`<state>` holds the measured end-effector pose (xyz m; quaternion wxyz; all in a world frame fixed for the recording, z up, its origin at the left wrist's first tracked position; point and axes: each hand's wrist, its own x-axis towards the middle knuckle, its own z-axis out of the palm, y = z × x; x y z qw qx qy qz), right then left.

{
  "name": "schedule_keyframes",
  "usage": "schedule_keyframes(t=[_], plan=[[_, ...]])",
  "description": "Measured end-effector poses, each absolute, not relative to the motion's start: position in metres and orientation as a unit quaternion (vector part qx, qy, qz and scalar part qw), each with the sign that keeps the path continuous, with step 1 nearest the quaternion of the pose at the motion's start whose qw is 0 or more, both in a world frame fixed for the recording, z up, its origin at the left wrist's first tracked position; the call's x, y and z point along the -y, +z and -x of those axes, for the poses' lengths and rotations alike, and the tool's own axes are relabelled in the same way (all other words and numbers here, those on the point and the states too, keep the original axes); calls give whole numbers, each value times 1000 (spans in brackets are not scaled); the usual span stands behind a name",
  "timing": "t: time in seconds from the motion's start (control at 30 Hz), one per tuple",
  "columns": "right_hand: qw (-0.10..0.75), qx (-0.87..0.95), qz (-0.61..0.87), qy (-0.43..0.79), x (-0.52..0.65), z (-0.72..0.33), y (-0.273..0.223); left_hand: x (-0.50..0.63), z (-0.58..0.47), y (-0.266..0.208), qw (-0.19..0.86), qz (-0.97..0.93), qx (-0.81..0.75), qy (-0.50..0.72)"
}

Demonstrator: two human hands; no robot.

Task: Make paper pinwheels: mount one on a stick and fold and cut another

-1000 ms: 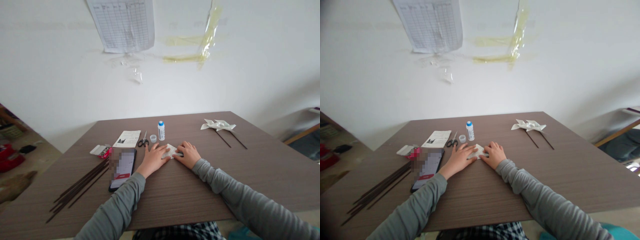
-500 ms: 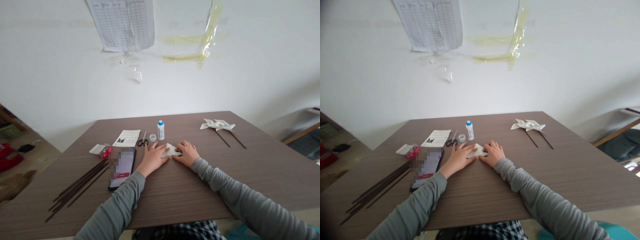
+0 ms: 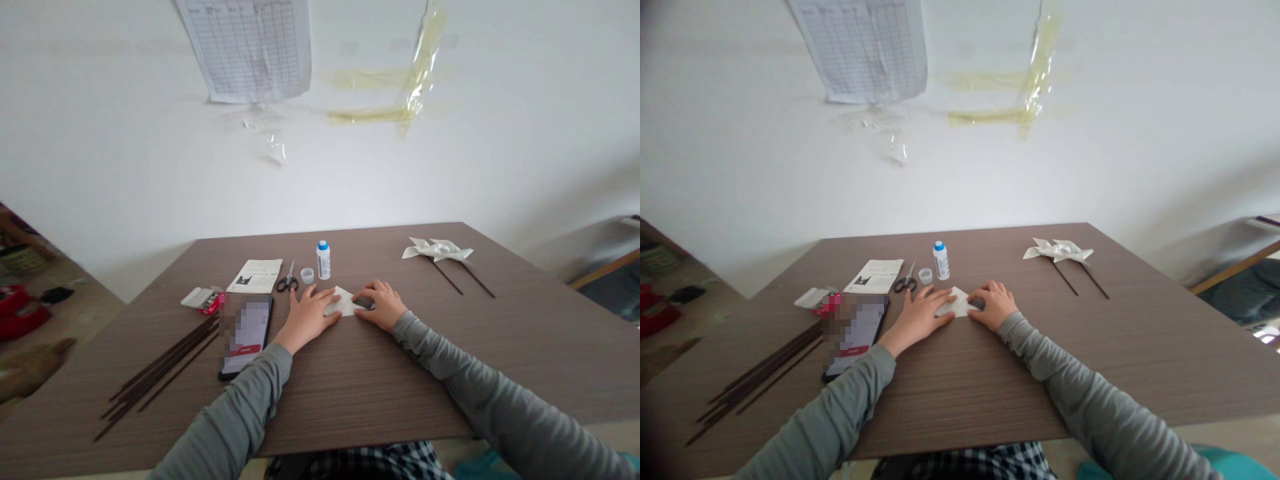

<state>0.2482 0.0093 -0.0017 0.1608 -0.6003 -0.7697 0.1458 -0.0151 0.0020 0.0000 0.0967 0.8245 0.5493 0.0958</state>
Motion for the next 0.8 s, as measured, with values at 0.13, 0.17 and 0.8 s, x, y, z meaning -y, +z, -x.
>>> schedule_keyframes(t=[0.13,0.17,0.8], plan=[[163,775,596,134,-14,-256,-5,-3,19,-4,86,-835,-531,118],[164,777,593,133,-15,-258,-6,-4,19,-5,85,-837,-527,123],[140,780,584,177,-33,-286,-7,1,19,1,100,-829,-537,118]])
